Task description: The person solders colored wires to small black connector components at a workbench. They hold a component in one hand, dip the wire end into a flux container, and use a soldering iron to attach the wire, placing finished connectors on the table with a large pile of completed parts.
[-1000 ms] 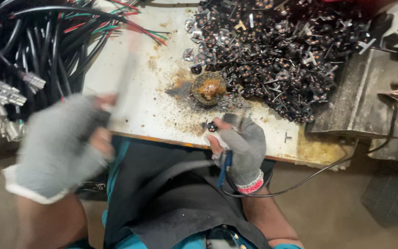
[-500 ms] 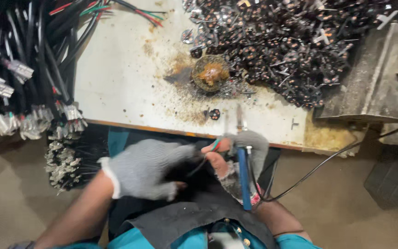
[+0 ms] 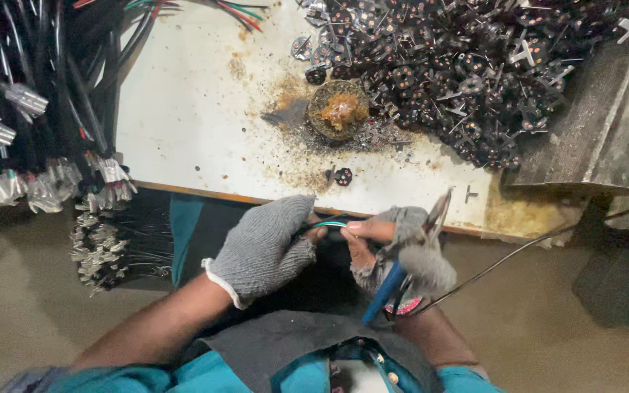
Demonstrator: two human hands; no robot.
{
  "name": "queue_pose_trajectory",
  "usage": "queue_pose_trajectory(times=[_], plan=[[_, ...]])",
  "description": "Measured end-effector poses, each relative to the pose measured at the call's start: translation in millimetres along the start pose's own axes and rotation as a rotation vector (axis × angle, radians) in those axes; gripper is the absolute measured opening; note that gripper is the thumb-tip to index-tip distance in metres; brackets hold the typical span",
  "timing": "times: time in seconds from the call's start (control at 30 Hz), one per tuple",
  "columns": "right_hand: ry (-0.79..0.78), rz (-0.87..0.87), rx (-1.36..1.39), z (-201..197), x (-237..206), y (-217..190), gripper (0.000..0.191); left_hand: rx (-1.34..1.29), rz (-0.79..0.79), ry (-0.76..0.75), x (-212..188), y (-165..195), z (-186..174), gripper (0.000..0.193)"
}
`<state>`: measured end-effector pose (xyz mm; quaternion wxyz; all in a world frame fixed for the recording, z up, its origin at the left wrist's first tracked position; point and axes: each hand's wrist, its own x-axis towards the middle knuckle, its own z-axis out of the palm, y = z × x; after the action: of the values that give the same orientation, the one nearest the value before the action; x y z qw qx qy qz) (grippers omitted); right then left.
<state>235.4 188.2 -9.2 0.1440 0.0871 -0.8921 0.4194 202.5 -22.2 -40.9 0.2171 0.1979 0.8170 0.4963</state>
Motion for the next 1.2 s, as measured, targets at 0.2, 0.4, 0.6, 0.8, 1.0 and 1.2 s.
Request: queue_pose_trajectory(times=[0.2, 0.4, 0.6, 0.8, 1.0, 1.2], plan=[[-0.078, 0.196, 0.151, -5, -14, -3, 0.017, -0.363, -0.043, 0.038, 5, 12, 0, 0.031], [-0.089, 0.515, 0.359, 11, -32, 33, 0.023, -0.345, -0.015, 0.001, 14, 17, -14, 0.023], [-0.027, 0.518, 0.429, 14, -30, 34, 0.017, -0.122, 0.23, 0.109, 16, 16, -14, 0.017], [-0.052, 0.49, 0.377, 12, -5, 23, 0.019, -0.191, 0.184, 0.161, 19, 13, -9, 0.012], [-0.037, 0.398, 0.475, 5, 3, 10, 0.028, -0.167, 0.164, 0.172, 21, 15, -9, 0.013], [-0.12, 0.406, 0.382, 3, -1, 18, 0.013, -0.037, 0.11, 0.174, 22, 15, -1, 0.012]])
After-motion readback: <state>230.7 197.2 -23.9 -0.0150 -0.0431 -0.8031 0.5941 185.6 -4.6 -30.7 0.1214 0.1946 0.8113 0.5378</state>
